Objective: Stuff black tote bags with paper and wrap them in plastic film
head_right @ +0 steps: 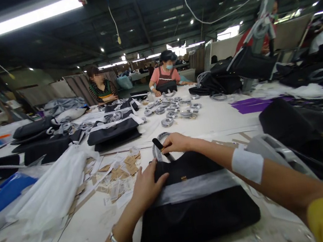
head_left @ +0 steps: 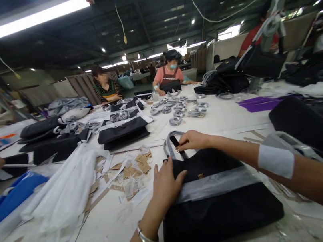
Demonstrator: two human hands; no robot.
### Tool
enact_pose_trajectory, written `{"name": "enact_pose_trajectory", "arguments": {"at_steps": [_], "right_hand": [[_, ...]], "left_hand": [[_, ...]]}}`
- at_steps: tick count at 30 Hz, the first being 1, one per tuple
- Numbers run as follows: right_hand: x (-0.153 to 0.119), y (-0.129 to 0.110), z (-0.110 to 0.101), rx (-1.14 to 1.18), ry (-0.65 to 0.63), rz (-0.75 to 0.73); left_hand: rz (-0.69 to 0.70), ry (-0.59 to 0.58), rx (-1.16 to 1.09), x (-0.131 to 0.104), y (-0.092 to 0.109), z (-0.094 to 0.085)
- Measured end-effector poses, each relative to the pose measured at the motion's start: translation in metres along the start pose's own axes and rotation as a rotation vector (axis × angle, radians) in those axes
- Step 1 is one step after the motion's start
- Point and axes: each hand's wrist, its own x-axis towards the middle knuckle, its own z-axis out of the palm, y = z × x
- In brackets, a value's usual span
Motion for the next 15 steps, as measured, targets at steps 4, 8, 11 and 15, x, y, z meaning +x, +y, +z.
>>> {"name": "enact_pose_trajectory", "arguments": {"at_steps": [4,8,11,15], "right_hand": [[-0.020,-0.005,-0.002,-0.062,-0.010,-0.003],[-0.022,0.020,-0.019,-0.244,0.182,0.215],[-0.013,0.043,-0.024,-0.391,0.231,0.433],[0.002,0.061,-0.013,-0.474,0.139,0.660]], "left_hand": [[-0.029,0.023,-0.300,0.041,0.008,-0.010],[-0.015,0.090,-0.399,0.060,0.009,0.001],[-0.013,0.143,-0.431,0.057,0.008,0.012],[0.040,0.168,-0.436,0.047,0.004,0.023]]}}
